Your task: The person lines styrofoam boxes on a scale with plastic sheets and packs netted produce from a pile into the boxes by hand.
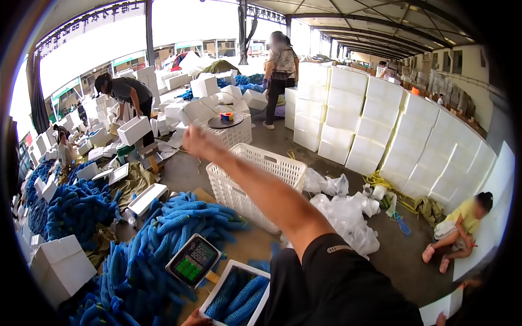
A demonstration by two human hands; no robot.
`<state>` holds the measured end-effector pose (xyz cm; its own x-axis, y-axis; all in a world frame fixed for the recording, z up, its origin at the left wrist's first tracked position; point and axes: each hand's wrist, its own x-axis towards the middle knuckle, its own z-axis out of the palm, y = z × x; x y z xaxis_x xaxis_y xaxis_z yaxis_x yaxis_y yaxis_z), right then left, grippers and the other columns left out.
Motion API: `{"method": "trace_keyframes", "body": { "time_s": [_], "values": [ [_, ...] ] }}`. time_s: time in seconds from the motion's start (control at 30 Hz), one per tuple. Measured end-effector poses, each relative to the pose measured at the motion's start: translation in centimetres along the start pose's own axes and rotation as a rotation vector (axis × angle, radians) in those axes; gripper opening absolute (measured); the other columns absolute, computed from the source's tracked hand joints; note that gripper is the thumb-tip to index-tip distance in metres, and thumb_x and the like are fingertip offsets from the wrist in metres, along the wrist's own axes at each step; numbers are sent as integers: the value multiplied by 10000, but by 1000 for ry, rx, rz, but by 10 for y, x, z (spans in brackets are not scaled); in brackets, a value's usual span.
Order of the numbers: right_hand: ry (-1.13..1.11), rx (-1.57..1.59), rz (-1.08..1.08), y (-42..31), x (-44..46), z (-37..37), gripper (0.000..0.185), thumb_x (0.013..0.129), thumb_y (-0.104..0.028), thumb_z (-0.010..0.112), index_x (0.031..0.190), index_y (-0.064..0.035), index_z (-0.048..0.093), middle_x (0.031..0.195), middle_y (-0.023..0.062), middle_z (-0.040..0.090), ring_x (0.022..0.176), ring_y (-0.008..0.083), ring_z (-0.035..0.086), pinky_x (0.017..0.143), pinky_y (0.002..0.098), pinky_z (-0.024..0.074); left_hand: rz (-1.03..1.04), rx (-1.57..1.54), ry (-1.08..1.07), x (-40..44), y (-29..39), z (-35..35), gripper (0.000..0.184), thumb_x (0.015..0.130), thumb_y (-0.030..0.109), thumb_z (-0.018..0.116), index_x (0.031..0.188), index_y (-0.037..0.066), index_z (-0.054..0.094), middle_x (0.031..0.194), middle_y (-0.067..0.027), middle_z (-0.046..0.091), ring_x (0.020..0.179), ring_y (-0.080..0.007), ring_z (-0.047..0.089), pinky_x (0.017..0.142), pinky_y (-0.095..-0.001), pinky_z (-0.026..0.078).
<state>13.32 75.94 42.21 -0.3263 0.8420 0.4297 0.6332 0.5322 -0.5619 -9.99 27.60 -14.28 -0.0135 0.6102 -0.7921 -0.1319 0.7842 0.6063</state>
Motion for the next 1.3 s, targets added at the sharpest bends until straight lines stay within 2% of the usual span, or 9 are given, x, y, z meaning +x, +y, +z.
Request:
{"method": "trace_keyframes", "body": {
  "time_s": [0.13, 0.27, 0.33, 0.43, 0.63, 0.87, 1.0, 1.1, 1.3],
  "values": [
    [-1119, 242, -50, -16, -238, 108, 345, 969, -383, 634, 1098, -77, 724, 1013, 170, 744, 945, 298, 715, 829, 429, 566, 4, 53, -7, -7, 20, 6, 745, 978, 80, 708, 1606, 176, 318, 1098, -197, 723, 798, -332, 758, 555, -450, 627],
    [-1285, 350, -136, 30, -456, 271, 372, 939, -364, 699, 1152, -63, 648, 1047, 203, 740, 998, 369, 719, 818, 466, 570, 8, 87, -10, -6, 27, 8, 744, 975, 105, 717, 1600, 173, 318, 1087, -194, 732, 792, -333, 760, 559, -455, 625],
    [-803, 360, -302, 74, -565, 396, 422, 913, -485, 685, 1058, -93, 742, 888, 201, 715, 738, 373, 680, 658, 502, 538, 11, 99, -9, -6, 29, 7, 744, 974, 118, 721, 1597, 171, 318, 1082, -192, 736, 789, -333, 761, 561, -458, 625],
    [-879, 293, -5, 34, -566, 337, 384, 899, -483, 666, 1065, -148, 754, 906, 191, 722, 783, 396, 687, 659, 520, 531, 16, 115, -5, -4, 27, 4, 745, 972, 137, 728, 1593, 169, 317, 1074, -189, 742, 784, -333, 763, 564, -462, 623],
    [-837, 155, -69, 74, -593, 397, 456, 911, -548, 656, 1201, -202, 720, 978, 181, 750, 840, 374, 728, 692, 510, 542, 54, 138, -6, 1, 25, 3, 749, 968, 176, 742, 1584, 163, 317, 1059, -184, 755, 775, -334, 766, 570, -469, 621],
    [-785, 39, -188, 40, -543, 328, 440, 929, -282, 709, 1274, -52, 562, 1006, 194, 748, 934, 400, 730, 745, 525, 567, 144, 185, -2, 34, -5, -16, 756, 963, 220, 757, 1575, 157, 316, 1041, -178, 770, 764, -334, 770, 577, -479, 618],
    [-952, -12, -19, 21, -525, 318, 437, 893, -226, 713, 1258, -28, 578, 1077, 216, 753, 1004, 408, 736, 803, 526, 583, 539, 408, -8, 65, -49, -28, 763, 961, 246, 766, 1569, 154, 316, 1030, -175, 778, 758, -335, 772, 581, -484, 617],
    [-1050, 10, 63, 15, -510, 304, 449, 853, -201, 696, 1246, -29, 565, 1113, 242, 743, 1061, 422, 721, 865, 518, 587, 75, 197, 47, 27, -19, -26, 854, 762, 98, 924, 1465, 78, 438, 1070, -191, 724, 868, -310, 766, 702, -419, 651],
    [-1077, -14, 54, 12, -506, 298, 442, 900, -238, 683, 1267, -24, 565, 1160, 264, 724, 1099, 424, 707, 870, 521, 585, -15, 152, 97, -70, 55, 29, 819, 768, 29, 895, 1462, 81, 464, 1099, -173, 701, 884, -279, 748, 710, -387, 646]
  ]
}}
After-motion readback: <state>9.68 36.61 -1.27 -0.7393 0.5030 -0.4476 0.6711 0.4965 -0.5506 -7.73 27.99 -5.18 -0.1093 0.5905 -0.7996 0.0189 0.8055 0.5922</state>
